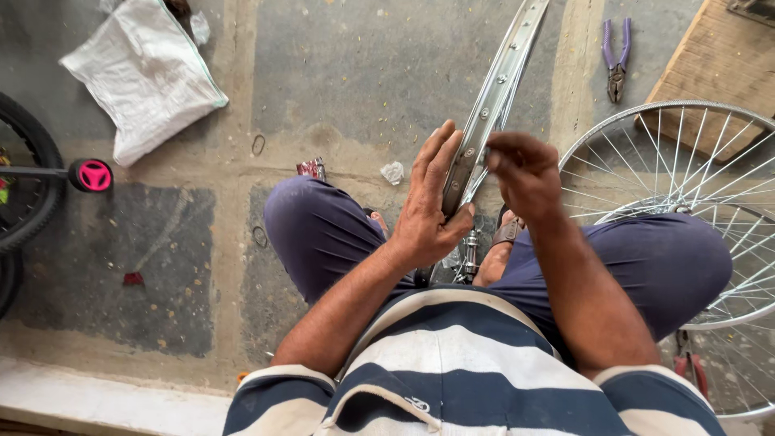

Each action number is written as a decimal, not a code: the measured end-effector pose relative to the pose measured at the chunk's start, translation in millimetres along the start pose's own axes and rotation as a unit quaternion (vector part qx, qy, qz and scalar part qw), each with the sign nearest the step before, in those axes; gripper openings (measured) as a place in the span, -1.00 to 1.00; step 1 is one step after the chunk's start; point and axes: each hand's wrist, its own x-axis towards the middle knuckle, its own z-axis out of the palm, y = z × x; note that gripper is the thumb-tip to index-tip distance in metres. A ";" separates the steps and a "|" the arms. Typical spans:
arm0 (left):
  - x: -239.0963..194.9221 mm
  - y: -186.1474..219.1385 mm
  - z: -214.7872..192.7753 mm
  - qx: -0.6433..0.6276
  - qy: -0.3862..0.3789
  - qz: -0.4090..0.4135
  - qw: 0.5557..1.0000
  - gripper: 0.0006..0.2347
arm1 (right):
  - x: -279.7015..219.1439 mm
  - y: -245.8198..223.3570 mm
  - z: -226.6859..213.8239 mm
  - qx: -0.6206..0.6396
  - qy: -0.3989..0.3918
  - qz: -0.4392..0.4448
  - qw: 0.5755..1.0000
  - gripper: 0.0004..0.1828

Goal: The person sits on the ground and repeatedly rubs a small white object along the inner rim of a bicycle wheel. The person rotates the wheel periodically to access different sections of the rim.

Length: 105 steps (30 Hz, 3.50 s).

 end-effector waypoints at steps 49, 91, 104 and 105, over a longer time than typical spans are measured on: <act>18.5 -127.5 87.9 -0.566 -0.139 -0.148 0.799 -0.60 | -25.6 -80.4 59.2 -0.561 0.055 -0.168 0.809 -0.61; 17.7 -113.2 76.7 -0.655 -0.140 -0.144 0.729 -0.63 | -13.4 -36.0 48.6 -0.358 0.143 -0.190 0.903 -0.74; 22.5 -104.7 78.5 -0.559 -0.130 -0.228 0.787 -0.63 | -6.6 -76.0 33.5 -0.624 -0.089 -0.177 0.756 -0.50; 24.2 -104.7 77.5 -0.575 -0.109 -0.213 0.783 -0.63 | -2.4 -62.4 37.9 -0.610 -0.021 -0.203 0.766 -0.60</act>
